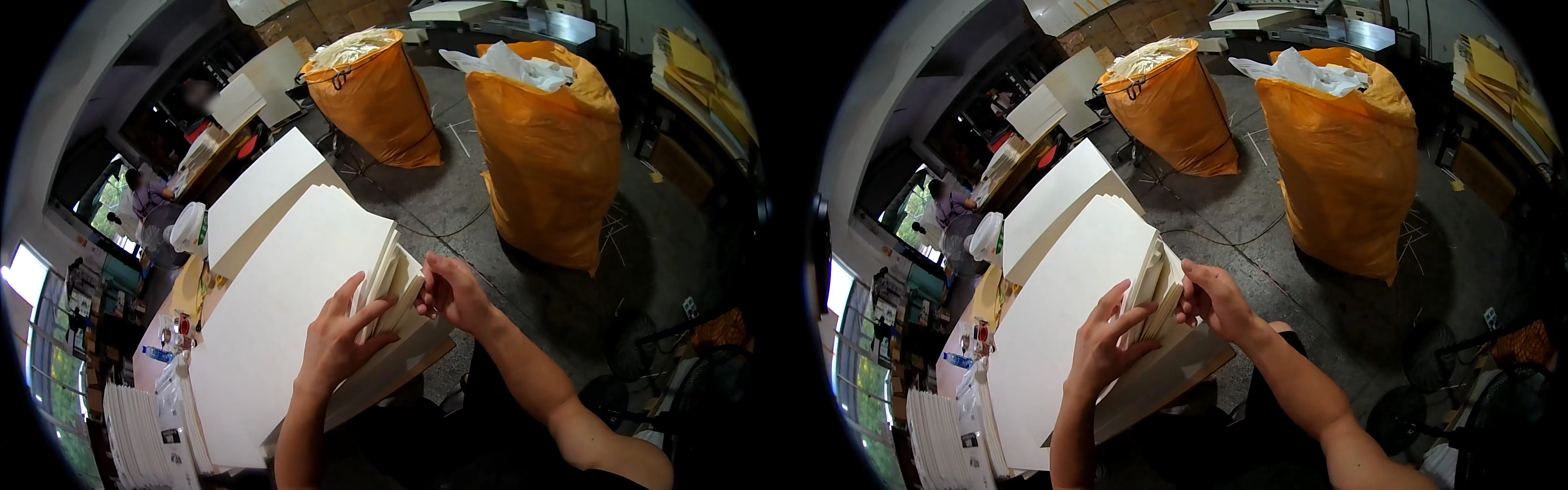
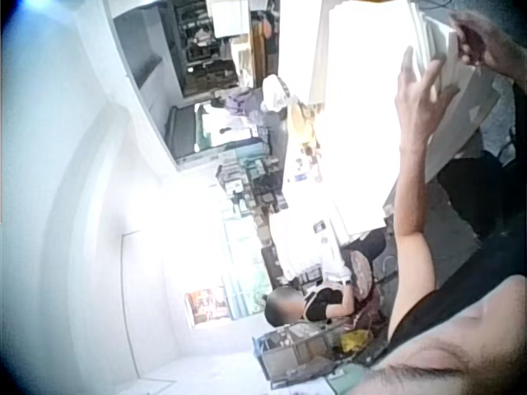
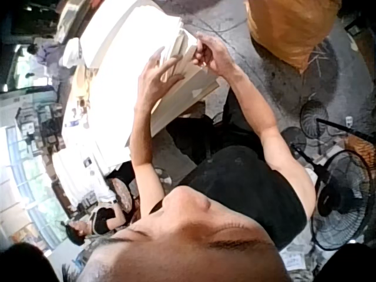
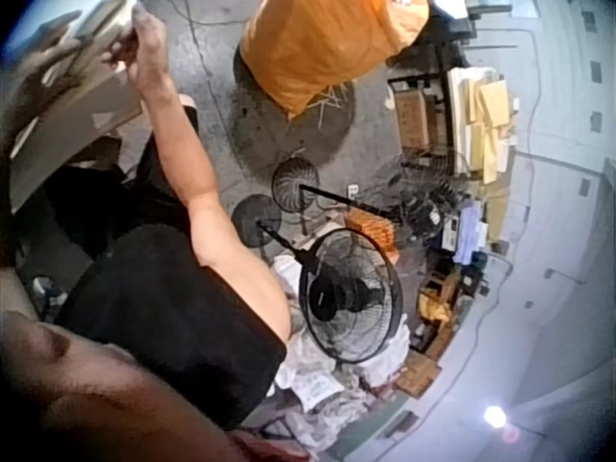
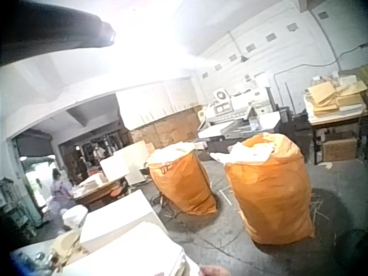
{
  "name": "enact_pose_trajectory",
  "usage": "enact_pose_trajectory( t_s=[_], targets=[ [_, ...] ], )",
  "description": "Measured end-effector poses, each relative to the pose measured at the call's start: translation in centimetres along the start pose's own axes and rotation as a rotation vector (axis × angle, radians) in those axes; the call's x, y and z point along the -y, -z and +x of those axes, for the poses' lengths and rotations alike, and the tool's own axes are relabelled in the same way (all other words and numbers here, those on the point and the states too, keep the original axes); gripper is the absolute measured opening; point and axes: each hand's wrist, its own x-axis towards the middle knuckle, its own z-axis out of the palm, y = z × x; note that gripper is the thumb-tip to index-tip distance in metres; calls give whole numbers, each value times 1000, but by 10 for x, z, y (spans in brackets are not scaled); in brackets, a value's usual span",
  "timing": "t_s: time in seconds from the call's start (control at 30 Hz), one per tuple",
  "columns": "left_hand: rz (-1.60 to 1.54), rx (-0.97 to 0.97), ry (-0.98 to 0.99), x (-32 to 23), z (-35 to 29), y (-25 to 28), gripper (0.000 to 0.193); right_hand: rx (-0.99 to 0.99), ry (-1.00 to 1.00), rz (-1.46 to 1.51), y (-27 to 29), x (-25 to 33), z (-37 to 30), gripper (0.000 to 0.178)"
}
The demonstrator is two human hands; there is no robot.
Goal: The person is sorting and stacking white sheets of paper into piles on a table.
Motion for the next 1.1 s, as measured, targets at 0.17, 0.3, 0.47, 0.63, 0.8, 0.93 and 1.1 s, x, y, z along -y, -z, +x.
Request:
enact_pose_trajectory(
  t_s=[0.17, 0.3, 0.47, 0.63, 0.8, 0.93, 1.1],
  targets=[
    [23, -38, -11, 6, -3, -3, 50, -65, 357, -856, -8, 3, -4, 35],
    [76, -41, -37, 4, -1, -6, 46, -104, 91, -544, -10, 6, 2, 30],
    [55, -13, -10, -3, -3, -2, 47, -33, 7, -230, -15, 11, 4, 30],
    [34, -13, 12, -6, -1, -2, 62, -8, 16, -223, -13, 10, 4, 30],
    [-3, 4, 14, -7, 1, 1, 60, -422, 614, -878, -1, 2, -12, 26],
    [-13, -12, 3, -1, -5, -2, 57, 44, 823, -1629, -6, -7, -30, 23],
    [259, 74, -219, -8, -8, -27, 79, 417, 378, -1730, -7, -1, -31, 45]
  ],
)
